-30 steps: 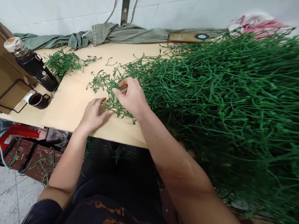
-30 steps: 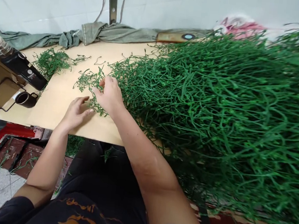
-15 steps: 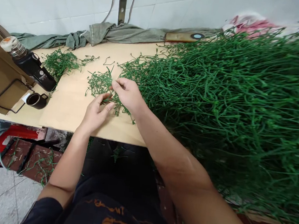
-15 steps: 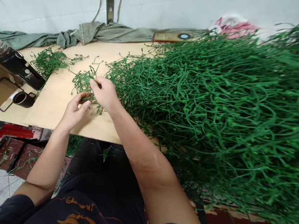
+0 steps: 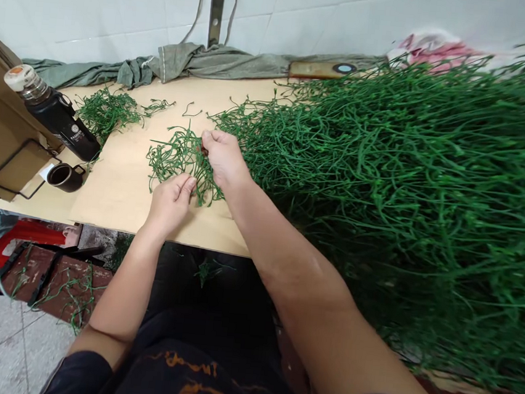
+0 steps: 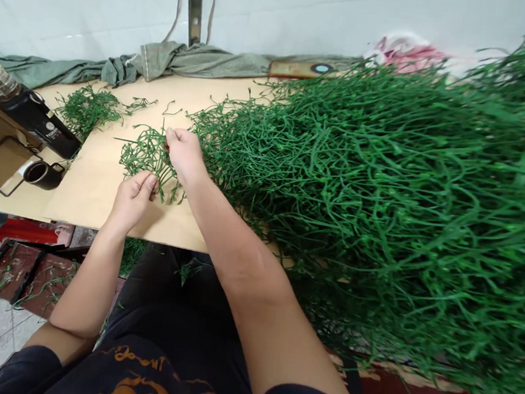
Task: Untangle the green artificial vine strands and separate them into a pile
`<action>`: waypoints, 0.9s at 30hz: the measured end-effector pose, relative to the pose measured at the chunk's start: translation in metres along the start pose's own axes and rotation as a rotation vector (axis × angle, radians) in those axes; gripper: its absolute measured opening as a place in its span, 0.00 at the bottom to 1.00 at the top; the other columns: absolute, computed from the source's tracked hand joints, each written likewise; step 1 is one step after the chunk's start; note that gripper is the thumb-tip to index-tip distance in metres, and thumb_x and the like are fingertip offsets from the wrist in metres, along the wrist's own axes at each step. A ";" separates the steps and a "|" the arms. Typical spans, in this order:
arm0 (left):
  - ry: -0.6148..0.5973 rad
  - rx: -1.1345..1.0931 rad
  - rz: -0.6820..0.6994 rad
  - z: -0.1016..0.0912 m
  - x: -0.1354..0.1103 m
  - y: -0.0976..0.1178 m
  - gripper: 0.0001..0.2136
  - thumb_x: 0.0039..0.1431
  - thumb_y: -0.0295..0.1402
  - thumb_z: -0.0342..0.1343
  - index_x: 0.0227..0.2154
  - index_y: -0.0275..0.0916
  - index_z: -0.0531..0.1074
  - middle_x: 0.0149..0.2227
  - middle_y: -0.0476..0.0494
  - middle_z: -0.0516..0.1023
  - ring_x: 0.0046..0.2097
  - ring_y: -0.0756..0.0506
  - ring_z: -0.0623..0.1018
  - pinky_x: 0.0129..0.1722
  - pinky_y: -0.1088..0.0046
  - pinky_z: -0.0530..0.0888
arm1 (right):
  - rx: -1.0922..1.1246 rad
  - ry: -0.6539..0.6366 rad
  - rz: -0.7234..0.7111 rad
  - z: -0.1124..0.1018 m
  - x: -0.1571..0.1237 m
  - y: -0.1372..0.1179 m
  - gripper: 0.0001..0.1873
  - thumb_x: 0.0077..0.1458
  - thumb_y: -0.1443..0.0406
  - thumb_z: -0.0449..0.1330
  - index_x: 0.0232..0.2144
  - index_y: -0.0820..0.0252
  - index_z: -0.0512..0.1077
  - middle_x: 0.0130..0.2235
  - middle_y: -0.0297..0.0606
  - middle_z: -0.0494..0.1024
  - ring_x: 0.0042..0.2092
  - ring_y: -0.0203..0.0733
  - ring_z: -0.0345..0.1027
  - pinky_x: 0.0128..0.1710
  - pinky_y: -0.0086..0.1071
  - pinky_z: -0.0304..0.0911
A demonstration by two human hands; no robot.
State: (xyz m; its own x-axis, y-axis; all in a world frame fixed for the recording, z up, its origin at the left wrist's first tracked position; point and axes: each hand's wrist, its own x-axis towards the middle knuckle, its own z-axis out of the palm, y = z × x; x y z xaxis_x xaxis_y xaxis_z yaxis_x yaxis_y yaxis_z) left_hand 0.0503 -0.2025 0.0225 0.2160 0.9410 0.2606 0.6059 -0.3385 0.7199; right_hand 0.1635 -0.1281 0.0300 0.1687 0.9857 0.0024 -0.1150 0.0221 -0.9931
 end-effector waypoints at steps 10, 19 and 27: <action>0.067 -0.142 -0.104 -0.004 0.001 -0.005 0.15 0.61 0.39 0.42 0.21 0.39 0.63 0.19 0.50 0.66 0.24 0.51 0.67 0.28 0.74 0.65 | -0.074 -0.199 0.047 0.002 0.003 0.003 0.21 0.56 0.56 0.54 0.16 0.60 0.58 0.17 0.27 0.54 0.21 0.28 0.47 0.23 0.25 0.48; -0.018 -0.015 -0.035 -0.001 0.003 -0.001 0.15 0.60 0.36 0.43 0.20 0.39 0.64 0.22 0.49 0.69 0.28 0.50 0.69 0.31 0.74 0.65 | -0.002 -0.273 0.049 -0.015 -0.004 -0.008 0.17 0.55 0.58 0.56 0.19 0.63 0.66 0.19 0.32 0.68 0.21 0.28 0.57 0.23 0.25 0.54; 0.004 -0.131 -0.122 0.012 -0.006 0.002 0.17 0.61 0.39 0.42 0.17 0.40 0.60 0.17 0.51 0.63 0.23 0.51 0.65 0.27 0.74 0.63 | -0.091 0.097 0.075 0.011 0.020 -0.004 0.18 0.61 0.62 0.45 0.19 0.59 0.55 0.19 0.29 0.59 0.19 0.26 0.50 0.22 0.25 0.50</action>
State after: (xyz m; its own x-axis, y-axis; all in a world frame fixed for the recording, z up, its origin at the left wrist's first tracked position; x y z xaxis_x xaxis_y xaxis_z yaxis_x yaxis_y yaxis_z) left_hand 0.0593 -0.2087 0.0151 0.1434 0.9752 0.1685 0.5228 -0.2192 0.8238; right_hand 0.1562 -0.1064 0.0351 0.2573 0.9631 -0.0787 -0.0419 -0.0703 -0.9966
